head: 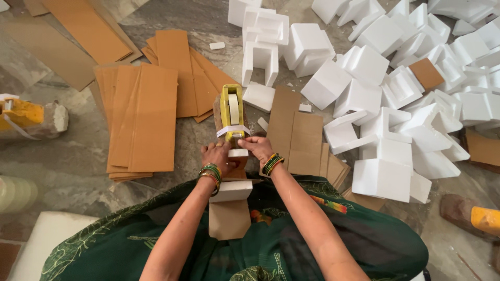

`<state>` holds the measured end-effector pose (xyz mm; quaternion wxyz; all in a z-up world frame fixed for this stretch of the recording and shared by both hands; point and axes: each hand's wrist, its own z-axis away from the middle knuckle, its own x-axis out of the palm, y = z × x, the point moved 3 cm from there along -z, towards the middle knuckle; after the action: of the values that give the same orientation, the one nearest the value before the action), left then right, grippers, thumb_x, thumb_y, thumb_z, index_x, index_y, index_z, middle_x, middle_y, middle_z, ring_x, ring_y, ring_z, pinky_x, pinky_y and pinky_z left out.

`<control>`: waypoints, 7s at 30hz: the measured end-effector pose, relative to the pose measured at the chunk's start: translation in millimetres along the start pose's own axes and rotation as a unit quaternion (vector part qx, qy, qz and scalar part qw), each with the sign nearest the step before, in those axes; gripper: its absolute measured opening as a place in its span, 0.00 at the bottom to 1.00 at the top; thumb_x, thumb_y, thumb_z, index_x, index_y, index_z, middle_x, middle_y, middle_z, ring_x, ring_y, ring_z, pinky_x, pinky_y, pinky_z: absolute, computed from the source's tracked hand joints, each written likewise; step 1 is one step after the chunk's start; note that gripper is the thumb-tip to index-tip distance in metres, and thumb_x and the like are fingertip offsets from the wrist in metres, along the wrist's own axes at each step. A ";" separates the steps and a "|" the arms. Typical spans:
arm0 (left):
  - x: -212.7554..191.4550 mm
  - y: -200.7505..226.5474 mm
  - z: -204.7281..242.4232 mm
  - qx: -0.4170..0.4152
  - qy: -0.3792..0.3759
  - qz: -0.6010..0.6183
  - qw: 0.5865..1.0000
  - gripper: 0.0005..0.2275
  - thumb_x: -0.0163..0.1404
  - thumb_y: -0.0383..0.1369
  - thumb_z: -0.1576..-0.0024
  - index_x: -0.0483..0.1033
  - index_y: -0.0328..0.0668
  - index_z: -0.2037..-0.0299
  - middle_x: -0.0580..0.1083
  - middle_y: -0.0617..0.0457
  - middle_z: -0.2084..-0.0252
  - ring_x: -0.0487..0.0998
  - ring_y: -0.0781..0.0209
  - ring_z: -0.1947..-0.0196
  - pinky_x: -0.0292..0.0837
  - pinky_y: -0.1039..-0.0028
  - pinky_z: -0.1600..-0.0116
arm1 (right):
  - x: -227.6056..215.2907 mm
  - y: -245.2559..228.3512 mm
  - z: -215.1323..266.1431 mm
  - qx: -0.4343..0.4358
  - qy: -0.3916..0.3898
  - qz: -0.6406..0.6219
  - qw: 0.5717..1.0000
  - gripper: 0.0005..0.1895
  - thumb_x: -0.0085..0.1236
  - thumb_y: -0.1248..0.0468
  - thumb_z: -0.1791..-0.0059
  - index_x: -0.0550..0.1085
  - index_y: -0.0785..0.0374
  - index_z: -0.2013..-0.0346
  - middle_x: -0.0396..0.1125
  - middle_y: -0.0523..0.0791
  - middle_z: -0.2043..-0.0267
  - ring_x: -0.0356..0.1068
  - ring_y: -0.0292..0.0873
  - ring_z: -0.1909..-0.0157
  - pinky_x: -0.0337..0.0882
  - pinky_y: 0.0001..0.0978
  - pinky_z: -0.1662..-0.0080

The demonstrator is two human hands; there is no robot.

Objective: The person assembles small cardboard boxes by inserting white foam inserts into the flaps and securing them with tape. The person repeatedly picks up foam pieces and cardboard sheets, folds the cardboard around the foam, and uses a tape dispenser to seal the box.

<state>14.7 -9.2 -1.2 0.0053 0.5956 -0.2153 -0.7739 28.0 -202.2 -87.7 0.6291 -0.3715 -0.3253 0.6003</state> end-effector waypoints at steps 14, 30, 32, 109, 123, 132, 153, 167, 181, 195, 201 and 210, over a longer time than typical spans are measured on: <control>4.5 0.0 4.9 0.058 0.029 0.039 0.997 0.24 0.65 0.45 0.60 0.75 0.50 0.54 0.78 0.51 0.54 0.73 0.50 0.47 0.59 0.58 0.44 | -9.0 92.7 -42.0 0.165 -0.137 0.399 0.892 0.19 0.67 0.71 0.58 0.75 0.65 0.54 0.75 0.45 0.57 0.75 0.41 0.58 0.77 0.37 0.55; 51.5 -31.4 -23.5 0.017 -0.020 0.174 0.984 0.26 0.62 0.34 0.60 0.73 0.48 0.48 0.73 0.48 0.46 0.70 0.45 0.41 0.61 0.53 0.37 | 2.8 113.6 -6.3 -0.092 -0.111 0.130 0.981 0.23 0.73 0.68 0.59 0.77 0.66 0.50 0.77 0.45 0.53 0.75 0.37 0.53 0.77 0.34 0.52; 50.5 -42.0 -16.8 0.077 0.077 0.276 0.955 0.28 0.61 0.32 0.58 0.72 0.43 0.43 0.72 0.43 0.45 0.70 0.40 0.41 0.65 0.56 0.37 | -3.7 114.9 -10.7 -0.089 -0.123 0.163 0.975 0.20 0.72 0.67 0.58 0.79 0.66 0.52 0.78 0.45 0.54 0.76 0.36 0.55 0.77 0.33 0.53; 89.5 -53.4 24.7 0.092 0.089 0.361 0.924 0.17 0.64 0.34 0.57 0.78 0.44 0.57 0.76 0.42 0.65 0.76 0.39 0.60 0.72 0.57 0.55 | 20.3 -10.5 -24.1 0.063 -0.029 0.359 0.931 0.23 0.72 0.51 0.59 0.84 0.69 0.63 0.77 0.50 0.62 0.71 0.42 0.65 0.73 0.34 0.60; 106.3 -45.3 18.9 0.038 0.088 0.440 0.893 0.27 0.61 0.24 0.56 0.67 0.40 0.44 0.73 0.41 0.52 0.77 0.45 0.52 0.74 0.65 0.48 | -4.3 58.9 -84.7 0.164 -0.278 0.482 0.814 0.30 0.56 0.38 0.52 0.81 0.58 0.53 0.76 0.46 0.53 0.71 0.44 0.55 0.70 0.38 0.50; 169.4 -63.0 -5.1 -0.052 -0.157 0.657 0.735 0.25 0.57 0.17 0.59 0.75 0.34 0.47 0.80 0.51 0.54 0.81 0.59 0.58 0.80 0.66 0.53 | 12.1 73.0 -88.9 0.109 -0.220 0.588 0.771 0.33 0.51 0.36 0.51 0.79 0.61 0.51 0.75 0.49 0.53 0.72 0.48 0.51 0.70 0.39 0.47; 52.7 -28.6 23.3 -0.051 -0.292 0.614 0.732 0.37 0.48 0.59 0.42 0.66 0.30 0.35 0.72 0.41 0.39 0.69 0.49 0.40 0.67 0.61 0.37 | -72.6 -18.0 73.4 -0.055 0.020 0.333 0.941 0.25 0.73 0.54 0.64 0.77 0.66 0.59 0.77 0.51 0.61 0.78 0.47 0.59 0.75 0.38 0.54; -15.6 20.9 65.1 0.022 -0.045 0.105 0.993 0.38 0.51 0.30 0.49 0.47 0.33 0.27 0.76 0.32 0.54 0.80 0.36 0.57 0.76 0.55 0.53 | -36.0 -11.3 142.3 -0.013 0.092 0.178 0.980 0.47 0.68 0.42 0.55 0.62 0.70 0.34 0.68 0.56 0.40 0.68 0.50 0.38 0.67 0.40 0.39; -85.4 -22.5 64.2 0.065 0.121 0.713 0.688 0.34 0.46 0.59 0.42 0.65 0.41 0.34 0.78 0.46 0.47 0.79 0.55 0.47 0.74 0.64 0.40 | -33.1 -56.5 119.5 -0.174 -0.137 0.057 0.974 0.23 0.69 0.70 0.58 0.77 0.64 0.48 0.77 0.43 0.53 0.77 0.37 0.52 0.81 0.33 0.51; -7.2 -16.0 58.5 0.010 0.032 0.787 0.616 0.31 0.39 0.55 0.37 0.63 0.38 0.33 0.72 0.53 0.37 0.70 0.62 0.37 0.62 0.70 0.33 | -15.7 -43.6 106.5 -0.171 -0.150 -0.070 0.971 0.23 0.72 0.69 0.59 0.77 0.68 0.50 0.78 0.44 0.55 0.76 0.40 0.53 0.78 0.36 0.49; -53.8 4.4 64.3 0.051 0.015 0.698 0.714 0.28 0.61 0.28 0.53 0.71 0.35 0.40 0.78 0.51 0.47 0.80 0.64 0.50 0.81 0.70 0.45 | -34.4 -41.7 102.8 -0.332 -0.095 0.085 0.935 0.38 0.76 0.66 0.57 0.66 0.67 0.38 0.71 0.48 0.44 0.70 0.39 0.41 0.71 0.36 0.39; -60.5 11.2 68.2 -0.008 -0.016 0.688 0.726 0.24 0.62 0.21 0.53 0.69 0.39 0.46 0.78 0.53 0.54 0.79 0.68 0.55 0.80 0.75 0.50 | -23.1 -33.2 97.8 -0.276 -0.171 -0.071 0.943 0.36 0.71 0.63 0.54 0.65 0.63 0.34 0.63 0.45 0.33 0.60 0.39 0.32 0.62 0.34 0.32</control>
<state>-33.6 19.0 71.7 0.5370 0.2714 -0.5601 -0.5695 -40.1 -217.8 -8.2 0.4775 -0.3982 -0.6066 0.4955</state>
